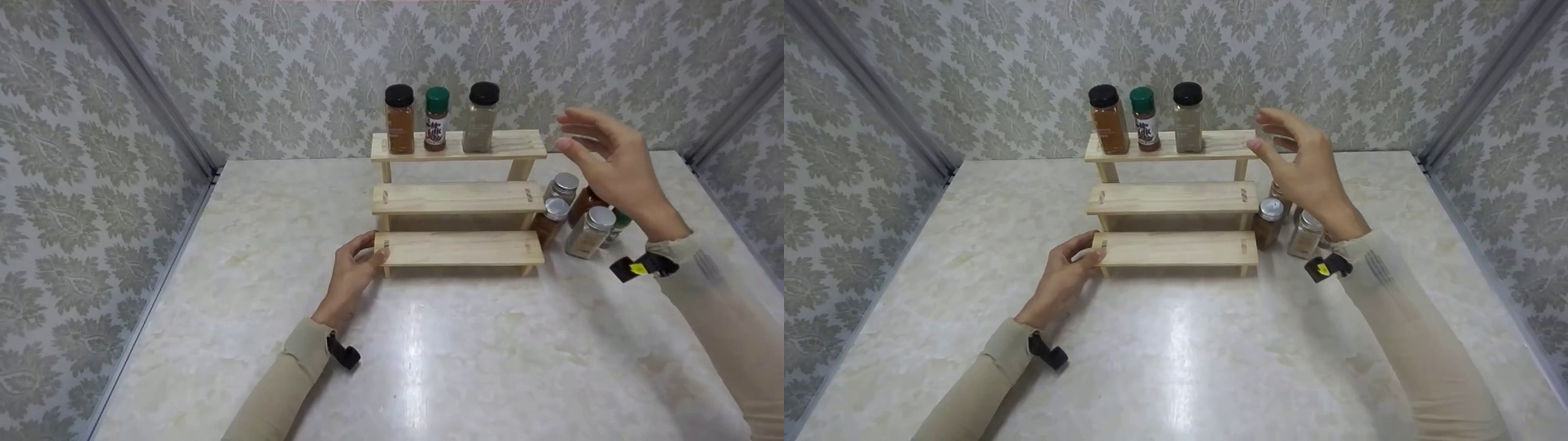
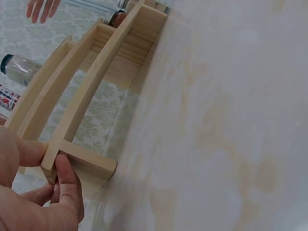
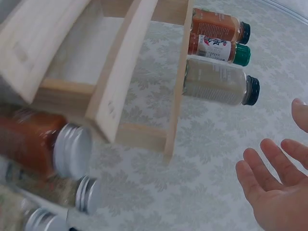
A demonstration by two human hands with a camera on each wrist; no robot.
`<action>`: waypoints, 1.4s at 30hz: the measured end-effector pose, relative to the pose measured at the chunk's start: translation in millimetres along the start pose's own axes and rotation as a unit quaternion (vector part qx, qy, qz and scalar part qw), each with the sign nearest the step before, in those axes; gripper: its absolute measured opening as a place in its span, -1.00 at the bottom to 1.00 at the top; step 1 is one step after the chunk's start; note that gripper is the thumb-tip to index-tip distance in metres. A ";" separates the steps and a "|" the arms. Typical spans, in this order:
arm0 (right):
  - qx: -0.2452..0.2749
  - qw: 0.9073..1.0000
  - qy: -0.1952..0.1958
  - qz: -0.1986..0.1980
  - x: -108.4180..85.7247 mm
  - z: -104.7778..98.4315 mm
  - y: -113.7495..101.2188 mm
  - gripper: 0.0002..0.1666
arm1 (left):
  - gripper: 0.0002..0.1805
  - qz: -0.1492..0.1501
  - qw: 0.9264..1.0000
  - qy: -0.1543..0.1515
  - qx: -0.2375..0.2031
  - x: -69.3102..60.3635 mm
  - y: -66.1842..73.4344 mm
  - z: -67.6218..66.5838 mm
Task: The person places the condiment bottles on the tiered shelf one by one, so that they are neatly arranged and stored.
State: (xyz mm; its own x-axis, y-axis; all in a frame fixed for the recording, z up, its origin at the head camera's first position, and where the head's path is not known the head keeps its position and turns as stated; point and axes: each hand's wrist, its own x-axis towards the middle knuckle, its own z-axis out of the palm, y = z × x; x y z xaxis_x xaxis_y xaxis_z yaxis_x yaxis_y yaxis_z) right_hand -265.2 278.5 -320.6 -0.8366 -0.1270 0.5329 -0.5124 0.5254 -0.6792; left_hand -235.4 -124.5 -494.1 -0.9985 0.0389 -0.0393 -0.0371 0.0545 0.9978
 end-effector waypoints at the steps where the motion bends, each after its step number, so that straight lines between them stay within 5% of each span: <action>1: -0.003 1.000 0.001 0.003 -4.0 -3.2 2.9 -0.46 | -0.38 -0.002 1.000 0.000 0.000 0.0 0.5 -0.3; 20: -0.039 0.994 0.055 0.081 -70.0 -49.9 95.9 -0.50 | -0.39 -0.011 1.000 0.004 -0.016 1.4 -0.8 1.6; 31: -0.057 0.991 0.034 0.116 -101.8 -59.2 142.7 -0.44 | -0.38 -0.009 1.000 0.002 -0.025 0.4 0.2 0.6; 42: -0.050 0.990 0.002 0.130 -113.2 -50.2 164.3 -0.33 | -0.39 0.003 1.000 0.009 0.011 0.7 0.5 0.6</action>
State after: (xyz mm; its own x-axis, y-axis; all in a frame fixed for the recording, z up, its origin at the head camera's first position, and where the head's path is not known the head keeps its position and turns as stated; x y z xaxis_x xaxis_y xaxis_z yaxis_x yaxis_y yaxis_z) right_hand -245.0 421.4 -467.2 -0.9373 0.0265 0.3476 -0.2571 0.6209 -0.7406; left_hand -236.1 -123.8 -493.7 -0.9993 0.0207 -0.0327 -0.0310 0.0759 0.9966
